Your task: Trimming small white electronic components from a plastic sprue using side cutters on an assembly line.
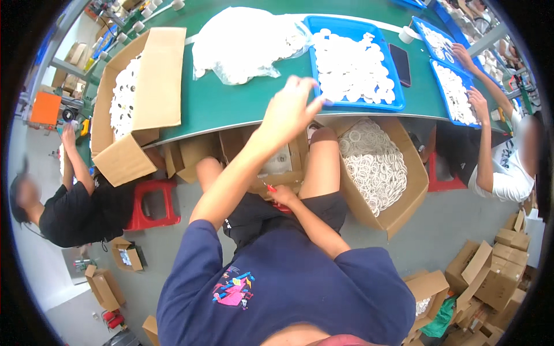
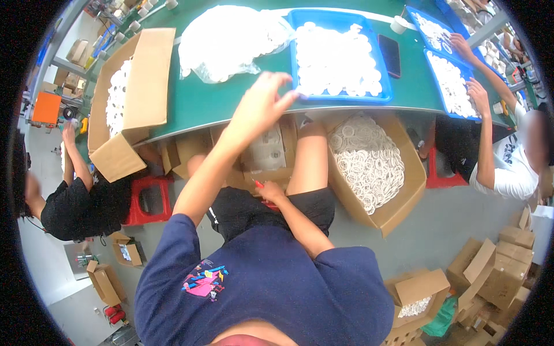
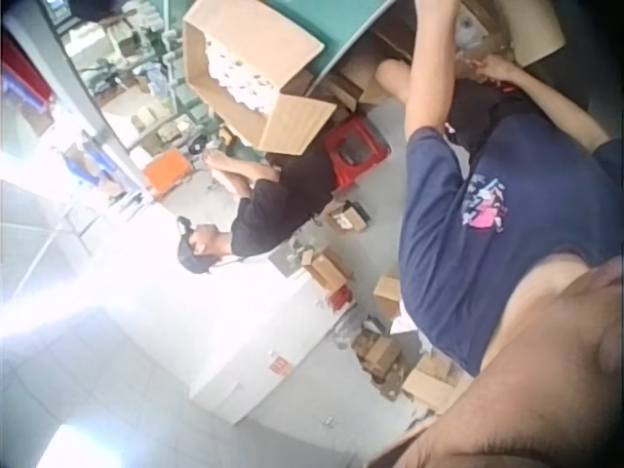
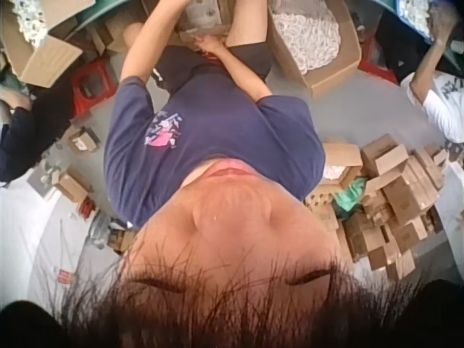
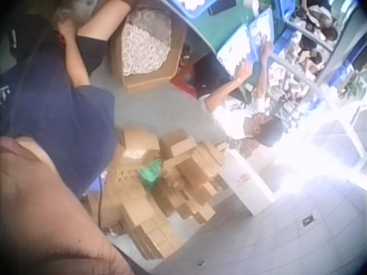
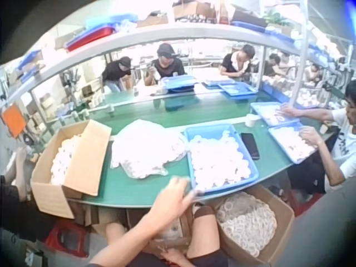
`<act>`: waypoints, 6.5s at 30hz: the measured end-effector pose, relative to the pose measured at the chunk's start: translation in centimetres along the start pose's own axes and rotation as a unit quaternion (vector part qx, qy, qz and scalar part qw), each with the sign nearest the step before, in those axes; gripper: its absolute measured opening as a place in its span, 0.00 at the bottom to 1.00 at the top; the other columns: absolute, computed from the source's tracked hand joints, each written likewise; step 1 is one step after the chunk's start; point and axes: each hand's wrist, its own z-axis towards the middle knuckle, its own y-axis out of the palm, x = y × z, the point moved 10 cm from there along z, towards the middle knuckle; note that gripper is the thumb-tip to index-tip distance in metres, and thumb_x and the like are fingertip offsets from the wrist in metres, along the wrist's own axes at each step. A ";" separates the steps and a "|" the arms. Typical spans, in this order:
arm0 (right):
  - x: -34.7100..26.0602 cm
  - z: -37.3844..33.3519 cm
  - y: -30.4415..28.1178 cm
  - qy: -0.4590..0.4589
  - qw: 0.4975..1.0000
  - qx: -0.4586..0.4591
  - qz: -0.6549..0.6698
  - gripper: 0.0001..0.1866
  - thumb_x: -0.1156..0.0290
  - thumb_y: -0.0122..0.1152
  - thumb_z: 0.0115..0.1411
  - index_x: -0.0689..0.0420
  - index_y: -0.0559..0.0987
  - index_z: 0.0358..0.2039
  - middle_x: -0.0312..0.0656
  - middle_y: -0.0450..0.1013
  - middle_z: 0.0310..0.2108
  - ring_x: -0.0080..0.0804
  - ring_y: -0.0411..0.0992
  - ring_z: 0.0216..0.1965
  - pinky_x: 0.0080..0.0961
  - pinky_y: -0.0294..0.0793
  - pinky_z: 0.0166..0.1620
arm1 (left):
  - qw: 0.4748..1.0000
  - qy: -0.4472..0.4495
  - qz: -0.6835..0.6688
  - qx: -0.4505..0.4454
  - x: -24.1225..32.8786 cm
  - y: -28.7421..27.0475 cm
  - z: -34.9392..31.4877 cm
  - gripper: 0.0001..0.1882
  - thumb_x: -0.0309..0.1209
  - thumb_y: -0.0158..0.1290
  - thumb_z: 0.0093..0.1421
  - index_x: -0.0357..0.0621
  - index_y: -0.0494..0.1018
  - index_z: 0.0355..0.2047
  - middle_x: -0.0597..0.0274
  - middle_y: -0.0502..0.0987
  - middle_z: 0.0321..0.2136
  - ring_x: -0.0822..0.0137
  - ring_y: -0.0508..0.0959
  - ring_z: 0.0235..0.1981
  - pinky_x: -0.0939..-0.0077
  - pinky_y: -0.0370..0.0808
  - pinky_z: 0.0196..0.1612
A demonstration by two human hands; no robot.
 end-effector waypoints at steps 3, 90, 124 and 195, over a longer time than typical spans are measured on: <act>-0.1 -0.2 0.0 -0.003 1.000 -0.003 0.029 0.23 0.53 0.55 0.56 0.65 0.79 0.24 0.50 0.76 0.19 0.40 0.77 0.22 0.38 0.75 0.29 | 0.995 -0.007 0.056 0.087 -2.9 -0.6 4.7 0.20 0.37 0.52 0.60 0.36 0.68 0.49 0.44 0.73 0.39 0.52 0.77 0.35 0.61 0.73 0.43; -0.3 -2.2 0.0 0.052 0.936 -0.039 0.347 0.19 0.55 0.55 0.61 0.59 0.75 0.23 0.38 0.71 0.15 0.25 0.68 0.11 0.21 0.62 0.13 | 0.977 -0.036 0.165 -0.127 -7.6 7.7 -9.0 0.10 0.33 0.49 0.59 0.39 0.73 0.30 0.48 0.74 0.30 0.47 0.78 0.33 0.53 0.76 0.36; -1.8 -3.1 0.7 -0.049 0.997 -0.017 -0.058 0.22 0.52 0.52 0.56 0.54 0.78 0.43 0.57 0.75 0.40 0.55 0.73 0.44 0.44 0.71 0.47 | 0.915 -0.307 -0.215 0.151 -18.6 3.3 -23.2 0.10 0.29 0.48 0.65 0.34 0.74 0.39 0.61 0.78 0.31 0.75 0.76 0.33 0.80 0.72 0.38; -9.3 -11.9 -7.0 -0.104 0.992 0.072 0.019 0.15 0.63 0.57 0.56 0.63 0.75 0.37 0.54 0.73 0.27 0.51 0.73 0.32 0.37 0.71 0.38 | 0.782 -0.263 -0.542 0.157 -12.9 3.4 -22.8 0.04 0.19 0.42 0.62 0.41 0.65 0.33 0.63 0.69 0.34 0.73 0.73 0.32 0.77 0.72 0.39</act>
